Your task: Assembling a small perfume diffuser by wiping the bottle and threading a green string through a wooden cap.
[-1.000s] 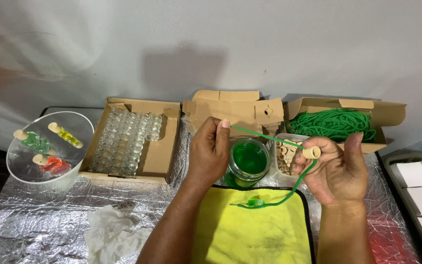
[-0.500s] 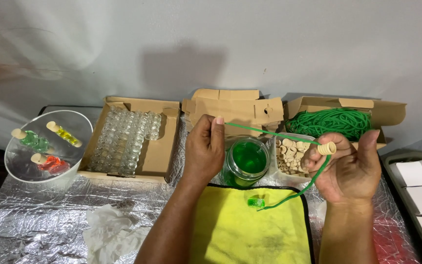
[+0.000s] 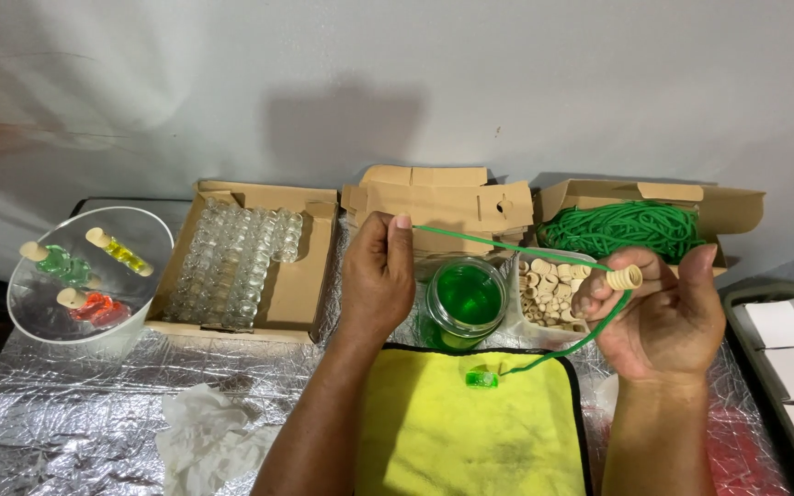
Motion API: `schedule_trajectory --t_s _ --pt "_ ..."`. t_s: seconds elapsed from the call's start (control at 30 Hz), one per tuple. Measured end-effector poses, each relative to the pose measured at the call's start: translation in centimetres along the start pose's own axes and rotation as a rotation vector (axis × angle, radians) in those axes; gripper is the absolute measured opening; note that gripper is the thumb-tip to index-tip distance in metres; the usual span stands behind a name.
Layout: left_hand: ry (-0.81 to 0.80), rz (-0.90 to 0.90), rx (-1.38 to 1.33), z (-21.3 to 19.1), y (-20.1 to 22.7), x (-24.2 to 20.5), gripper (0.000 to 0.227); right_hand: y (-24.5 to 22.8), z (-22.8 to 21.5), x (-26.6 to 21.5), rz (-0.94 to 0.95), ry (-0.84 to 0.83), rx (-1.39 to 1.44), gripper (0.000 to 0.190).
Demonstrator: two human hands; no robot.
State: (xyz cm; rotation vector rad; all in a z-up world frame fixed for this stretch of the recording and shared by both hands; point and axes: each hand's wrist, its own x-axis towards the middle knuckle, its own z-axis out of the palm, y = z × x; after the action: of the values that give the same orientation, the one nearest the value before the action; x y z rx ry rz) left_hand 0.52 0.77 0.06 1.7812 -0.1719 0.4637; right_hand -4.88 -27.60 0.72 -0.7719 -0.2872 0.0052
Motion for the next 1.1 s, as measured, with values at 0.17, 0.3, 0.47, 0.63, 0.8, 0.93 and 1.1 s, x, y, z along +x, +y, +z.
schedule_trajectory --t_s 0.17,0.3,0.47,0.63,0.8,0.93,1.1 --pt "0.017 -0.042 0.030 -0.2 -0.2 0.1 0.036 -0.3 0.3 -0.2 0.005 0.099 -0.013 0.064" --pt "0.035 -0.017 -0.003 -0.2 -0.6 0.2 0.036 -0.4 0.7 -0.1 -0.042 0.115 -0.015 0.062" --pt "0.033 -0.046 0.027 -0.4 -0.2 0.2 0.036 -0.6 0.4 -0.1 -0.056 0.070 -0.006 0.062" --pt "0.026 -0.035 0.012 -0.4 -0.2 0.2 0.036 -0.8 0.2 -0.2 -0.059 0.060 0.013 0.060" --pt "-0.053 0.002 -0.076 -0.5 0.3 0.2 0.035 -1.0 -0.2 -0.2 -0.093 0.269 0.034 0.045" --pt "-0.173 -0.015 -0.128 -0.6 0.4 -0.1 0.036 -1.2 -0.3 -0.1 -0.129 0.291 0.061 0.024" --pt "-0.207 -0.006 -0.035 -0.5 0.5 -0.1 0.033 -1.8 -0.5 -0.2 -0.134 0.320 0.022 0.024"
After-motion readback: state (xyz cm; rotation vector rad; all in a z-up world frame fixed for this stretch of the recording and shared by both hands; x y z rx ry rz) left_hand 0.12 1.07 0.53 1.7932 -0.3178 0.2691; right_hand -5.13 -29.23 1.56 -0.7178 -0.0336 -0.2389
